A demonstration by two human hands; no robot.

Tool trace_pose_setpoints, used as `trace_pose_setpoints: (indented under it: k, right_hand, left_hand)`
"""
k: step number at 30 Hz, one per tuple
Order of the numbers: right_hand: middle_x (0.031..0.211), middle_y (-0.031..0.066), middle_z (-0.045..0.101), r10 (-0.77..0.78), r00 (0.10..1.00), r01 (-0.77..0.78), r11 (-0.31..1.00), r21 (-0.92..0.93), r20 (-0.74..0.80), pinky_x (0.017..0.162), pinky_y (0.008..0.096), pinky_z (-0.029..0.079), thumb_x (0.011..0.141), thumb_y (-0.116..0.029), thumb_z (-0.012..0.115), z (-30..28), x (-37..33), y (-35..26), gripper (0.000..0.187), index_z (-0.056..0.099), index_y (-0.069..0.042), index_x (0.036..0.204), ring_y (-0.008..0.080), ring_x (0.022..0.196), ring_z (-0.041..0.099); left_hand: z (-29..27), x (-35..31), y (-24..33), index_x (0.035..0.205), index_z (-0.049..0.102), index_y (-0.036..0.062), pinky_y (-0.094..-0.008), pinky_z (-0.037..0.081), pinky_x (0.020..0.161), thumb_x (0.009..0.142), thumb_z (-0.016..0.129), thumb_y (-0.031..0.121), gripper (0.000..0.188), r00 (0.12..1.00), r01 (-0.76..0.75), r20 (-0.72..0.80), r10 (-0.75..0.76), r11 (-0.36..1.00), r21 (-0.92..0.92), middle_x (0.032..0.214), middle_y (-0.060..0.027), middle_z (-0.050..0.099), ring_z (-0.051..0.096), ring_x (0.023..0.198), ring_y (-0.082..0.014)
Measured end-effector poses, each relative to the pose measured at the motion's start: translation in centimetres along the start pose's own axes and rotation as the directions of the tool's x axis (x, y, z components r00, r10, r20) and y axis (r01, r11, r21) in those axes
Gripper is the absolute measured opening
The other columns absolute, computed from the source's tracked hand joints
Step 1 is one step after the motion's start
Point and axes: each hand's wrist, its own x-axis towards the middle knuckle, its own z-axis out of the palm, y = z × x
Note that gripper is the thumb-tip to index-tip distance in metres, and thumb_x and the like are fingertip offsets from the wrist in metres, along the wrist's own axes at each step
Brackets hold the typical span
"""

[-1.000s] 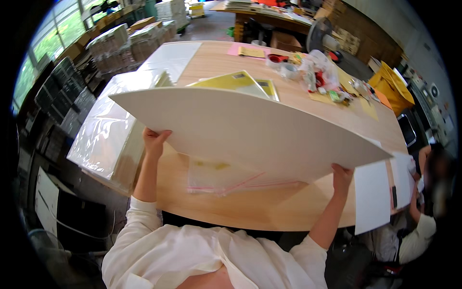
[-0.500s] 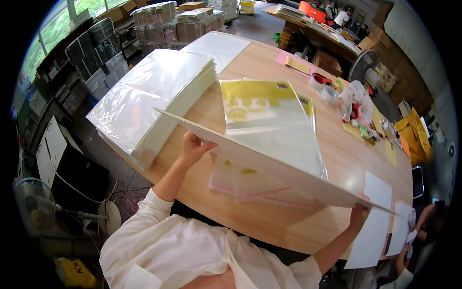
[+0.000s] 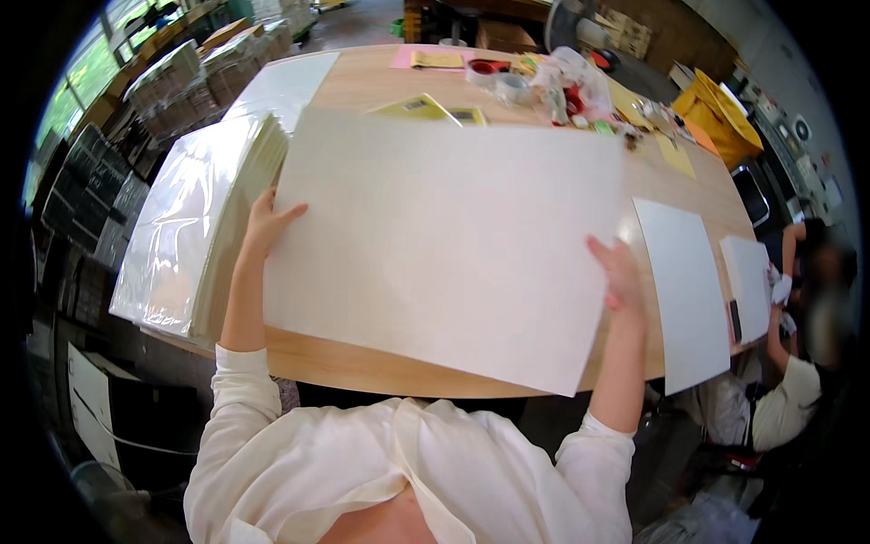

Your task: The person repeatedly picks up stacks of white paper sheets, flips through them to inspect the edges, and places them into clear plastic bags. The person then seals the bags and places them on a pile of packaged items.

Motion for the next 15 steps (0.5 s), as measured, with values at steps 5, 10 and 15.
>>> trace_pose_setpoints:
  k: [5,10,15]
  right_hand:
    - [0.111,0.0173,0.059,0.263,0.923,-0.326,0.923,0.205,0.281,0.081,0.0376,0.054,0.087,-0.015,0.062,0.9,2.5,10.0,0.042,0.049,0.008,0.12,0.0254,0.096,0.062]
    - [0.11,0.017,0.061,0.344,0.914,-0.394,0.879,0.27,0.213,0.082,0.0361,0.052,0.089,-0.017,0.061,-0.2,1.7,11.5,0.039,0.052,0.01,0.117,0.0255,0.098,0.061]
    - [0.114,0.0133,0.06,0.184,0.954,-0.298,0.697,0.652,0.239,0.093,0.0353,0.044,0.099,-0.032,0.042,0.2,0.2,11.2,0.044,0.052,0.005,0.12,0.0221,0.106,0.056]
  left_hand:
    - [5.7,-0.1,-10.8,0.116,0.051,-0.0027,-0.0372,0.043,0.092,0.074,0.077,0.016,0.053,0.994,0.052,-0.106,0.005,0.848,0.527,0.118,-0.0201,0.054,0.052,0.112,-0.0283]
    - [15.9,-8.9,-3.2,0.119,0.052,0.0052,-0.0372,0.042,0.093,0.078,0.072,0.008,0.046,0.83,-0.536,0.178,0.529,0.844,-0.012,0.121,-0.0123,0.053,0.05,0.113,-0.0261]
    - [24.8,-16.4,4.0,0.114,0.051,0.0062,-0.0293,0.045,0.078,0.087,0.064,0.02,0.033,0.734,-0.063,0.623,0.271,0.94,-0.334,0.103,-0.0046,0.053,0.05,0.092,-0.0138]
